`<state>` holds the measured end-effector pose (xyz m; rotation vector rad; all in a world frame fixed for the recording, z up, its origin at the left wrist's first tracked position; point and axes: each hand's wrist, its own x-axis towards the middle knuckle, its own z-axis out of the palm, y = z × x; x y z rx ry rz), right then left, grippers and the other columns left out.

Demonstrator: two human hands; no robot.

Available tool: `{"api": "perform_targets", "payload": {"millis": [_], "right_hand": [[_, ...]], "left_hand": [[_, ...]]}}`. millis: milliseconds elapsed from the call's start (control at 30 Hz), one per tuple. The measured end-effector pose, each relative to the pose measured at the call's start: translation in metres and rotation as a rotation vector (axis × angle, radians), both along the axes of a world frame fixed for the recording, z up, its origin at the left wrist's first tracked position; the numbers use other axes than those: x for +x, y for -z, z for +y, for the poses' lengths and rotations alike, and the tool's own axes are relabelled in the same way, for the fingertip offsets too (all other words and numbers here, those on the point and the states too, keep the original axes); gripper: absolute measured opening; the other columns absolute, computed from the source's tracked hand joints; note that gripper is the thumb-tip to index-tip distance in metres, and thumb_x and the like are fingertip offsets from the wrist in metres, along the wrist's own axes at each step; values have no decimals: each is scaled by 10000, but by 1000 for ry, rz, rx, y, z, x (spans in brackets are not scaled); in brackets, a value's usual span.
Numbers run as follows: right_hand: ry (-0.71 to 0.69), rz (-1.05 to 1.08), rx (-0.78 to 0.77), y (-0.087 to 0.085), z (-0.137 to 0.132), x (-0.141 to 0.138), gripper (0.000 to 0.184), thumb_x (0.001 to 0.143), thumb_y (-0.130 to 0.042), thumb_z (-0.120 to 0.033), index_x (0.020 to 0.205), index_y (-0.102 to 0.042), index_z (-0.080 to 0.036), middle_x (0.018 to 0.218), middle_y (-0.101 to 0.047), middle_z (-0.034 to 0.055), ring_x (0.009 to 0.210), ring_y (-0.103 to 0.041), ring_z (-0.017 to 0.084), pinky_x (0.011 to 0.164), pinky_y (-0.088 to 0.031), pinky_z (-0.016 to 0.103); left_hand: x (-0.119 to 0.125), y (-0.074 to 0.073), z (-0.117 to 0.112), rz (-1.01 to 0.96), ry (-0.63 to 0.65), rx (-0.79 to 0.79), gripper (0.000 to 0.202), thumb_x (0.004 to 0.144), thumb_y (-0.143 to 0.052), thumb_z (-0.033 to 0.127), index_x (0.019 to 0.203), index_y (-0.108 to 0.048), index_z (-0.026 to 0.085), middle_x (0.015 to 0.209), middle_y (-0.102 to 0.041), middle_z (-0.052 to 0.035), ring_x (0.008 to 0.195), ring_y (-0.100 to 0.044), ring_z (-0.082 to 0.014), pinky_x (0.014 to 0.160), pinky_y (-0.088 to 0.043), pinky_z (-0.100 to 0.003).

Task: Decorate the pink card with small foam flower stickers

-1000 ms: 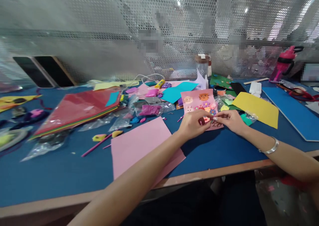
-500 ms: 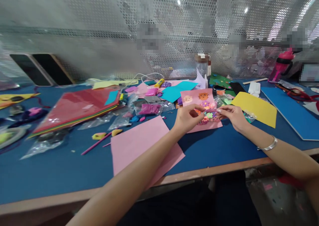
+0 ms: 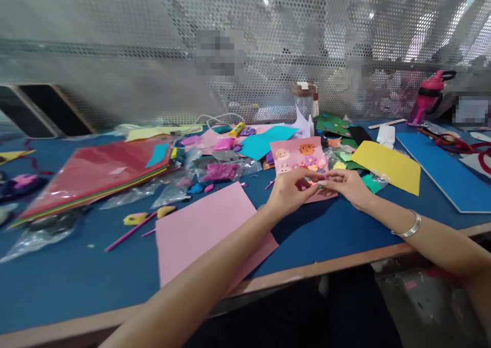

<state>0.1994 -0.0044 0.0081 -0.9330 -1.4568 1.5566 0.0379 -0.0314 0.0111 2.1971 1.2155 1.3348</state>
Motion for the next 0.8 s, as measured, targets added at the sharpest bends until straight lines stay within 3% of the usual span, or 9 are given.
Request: {"api": "perform_targets", "payload": {"millis": [100,167,233,367,567,800], "right_hand": [[89,-7,70,5,10,4,241,597,-685,-317,745,-591,-152,557,-633,13,515,-616,137,560,-519,281],[127,-18,97,7,16,7,210,618,-664,-313,723,-572,-155,543,-619,10,498,-604,130,532,-507,268],[94,-90,125,9,19,9,188,640,-643,-306,720,-561,-157,542,-609,11,503,-601,132,521,-500,265],[-38,-266,298,10,16,8,167,672,-613,-304,736,-580,-154,613,-597,20,579,-599,132,541,-494,256],[-70,-312,282,11,16,6,154,693,-591,-282,764,-574,-146,616,-565,10,573,-570,111,559,-486,250],[-95,-323,252,9,15,7,161,701,-582,-273,774,-567,-130,662,-554,28,618,-560,118,567,-481,255]], "left_hand": [[-10,2,4,96,67,-100,279,694,-557,244,943,-586,122,805,-665,-61,627,-624,-127,516,-505,-192],[-18,4,8,291,25,-21,276,694,-521,202,954,-594,146,869,-667,-58,770,-631,-164,661,-527,-251],[-25,6,12,539,11,73,321,703,-512,211,1014,-581,170,1000,-636,-71,921,-595,-213,785,-500,-331],[-30,10,13,724,61,202,314,781,-439,229,1057,-564,143,1036,-618,-105,920,-597,-222,783,-501,-344],[-30,21,8,701,106,370,290,830,-373,170,1049,-558,126,1001,-626,-123,884,-611,-211,728,-521,-327],[-28,23,6,603,86,349,281,843,-344,160,1017,-561,119,931,-649,-97,816,-624,-181,672,-530,-283]]}}
